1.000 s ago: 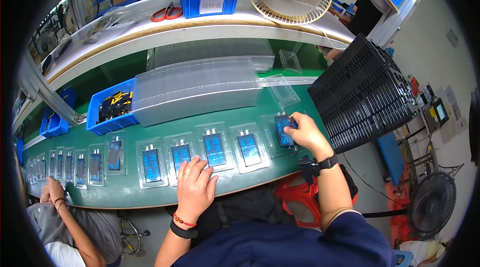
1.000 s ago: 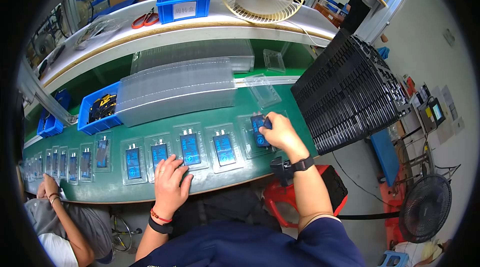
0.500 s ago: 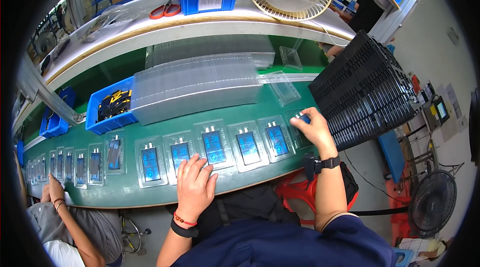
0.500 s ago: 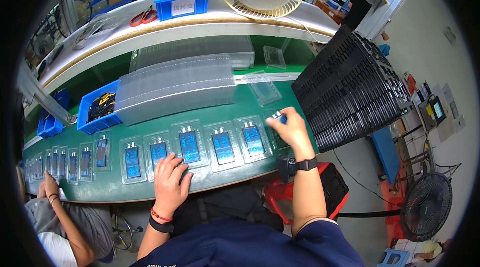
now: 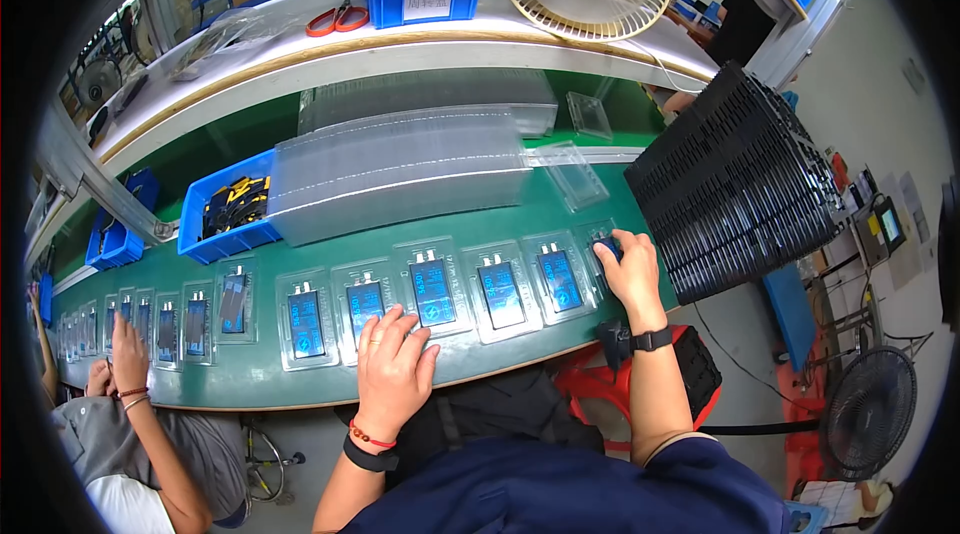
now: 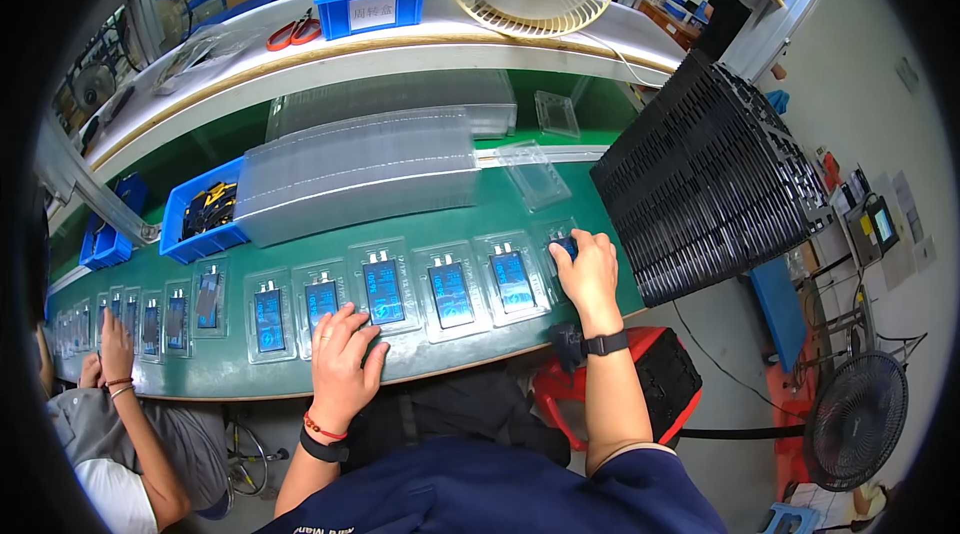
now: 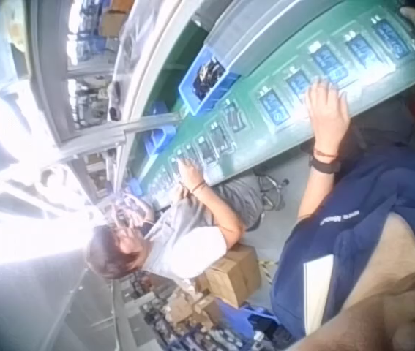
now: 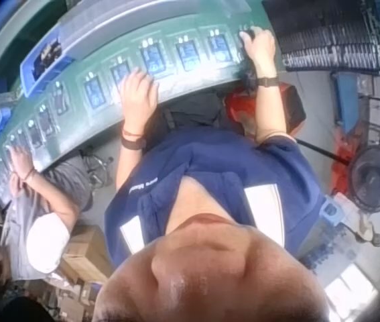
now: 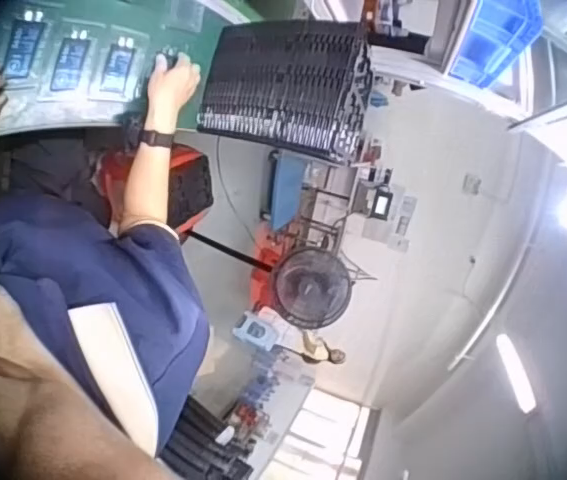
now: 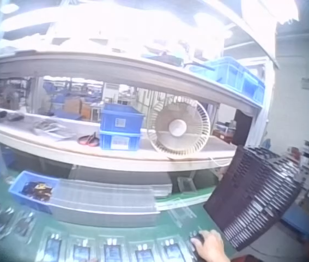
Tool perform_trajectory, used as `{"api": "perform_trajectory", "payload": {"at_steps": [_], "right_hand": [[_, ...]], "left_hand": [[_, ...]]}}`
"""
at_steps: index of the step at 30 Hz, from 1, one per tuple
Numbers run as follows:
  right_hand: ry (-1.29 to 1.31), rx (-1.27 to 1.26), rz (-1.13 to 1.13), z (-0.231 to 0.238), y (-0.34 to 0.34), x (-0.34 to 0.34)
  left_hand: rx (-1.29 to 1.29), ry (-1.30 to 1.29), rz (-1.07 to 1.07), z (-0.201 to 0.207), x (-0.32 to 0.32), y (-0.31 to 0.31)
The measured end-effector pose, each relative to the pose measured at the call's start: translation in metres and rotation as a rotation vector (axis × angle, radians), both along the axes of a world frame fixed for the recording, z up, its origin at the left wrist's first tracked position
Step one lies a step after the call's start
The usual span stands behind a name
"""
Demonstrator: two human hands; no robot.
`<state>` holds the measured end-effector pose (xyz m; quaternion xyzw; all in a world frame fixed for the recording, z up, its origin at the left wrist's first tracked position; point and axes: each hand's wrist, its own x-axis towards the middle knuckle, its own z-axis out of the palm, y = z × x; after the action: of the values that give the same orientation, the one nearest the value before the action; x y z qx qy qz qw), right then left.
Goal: The recorder is assembling small electronic components by placing blue modules into clear plastic cases and adding yellow parts.
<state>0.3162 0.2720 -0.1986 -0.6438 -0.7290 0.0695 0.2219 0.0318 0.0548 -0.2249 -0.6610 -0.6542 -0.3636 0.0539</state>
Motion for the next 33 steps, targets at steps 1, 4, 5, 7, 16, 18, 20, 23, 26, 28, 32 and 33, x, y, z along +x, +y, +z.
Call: {"api": "perform_trajectory", "payload": {"at_steps": [1, 4, 5, 7, 16, 18, 20, 23, 26, 28, 32, 33], "right_hand": [[0.014, 0.089, 0.022, -0.003, -0.004, 0.002], [-0.067, 0.213, 0.050, -0.014, -0.017, 0.006], [-0.064, 0.190, 0.081, -0.018, -0.020, 0.007], [-0.200, 0.029, 0.086, -0.023, -0.024, 0.005], [-0.322, -0.154, 0.015, -0.017, -0.018, -0.010], [-0.313, -0.154, 0.004, -0.017, -0.020, -0.011], [-0.292, -0.164, 0.023, -0.018, -0.022, -0.011], [-0.286, -0.158, 0.031, -0.019, -0.025, -0.010], [-0.279, -0.153, 0.022, -0.020, -0.027, -0.012], [-0.261, -0.114, 0.015, -0.021, -0.029, -0.014], [-0.265, -0.111, 0.015, -0.021, -0.031, -0.016], [-0.264, -0.106, 0.014, -0.020, -0.032, -0.016]], "left_hand": [[-0.026, -0.002, 0.001, 0.000, 0.000, 0.000], [-0.029, -0.005, 0.003, 0.001, 0.000, 0.000], [-0.001, -0.002, 0.003, 0.000, 0.000, 0.000], [-0.026, -0.002, 0.003, -0.001, 0.000, 0.000], [-0.002, 0.000, -0.021, -0.002, -0.006, -0.003], [0.070, -0.056, -0.013, 0.008, -0.010, -0.005], [0.123, -0.019, -0.036, 0.023, -0.023, -0.009], [0.147, 0.029, 0.055, 0.053, -0.063, -0.009], [0.047, 0.055, 0.162, 0.085, -0.119, -0.001], [-0.108, 0.044, 0.260, 0.102, -0.159, 0.011], [-0.412, 0.060, 0.424, 0.117, -0.224, 0.049], [-0.464, 0.093, 0.441, 0.117, -0.238, 0.058]]}}
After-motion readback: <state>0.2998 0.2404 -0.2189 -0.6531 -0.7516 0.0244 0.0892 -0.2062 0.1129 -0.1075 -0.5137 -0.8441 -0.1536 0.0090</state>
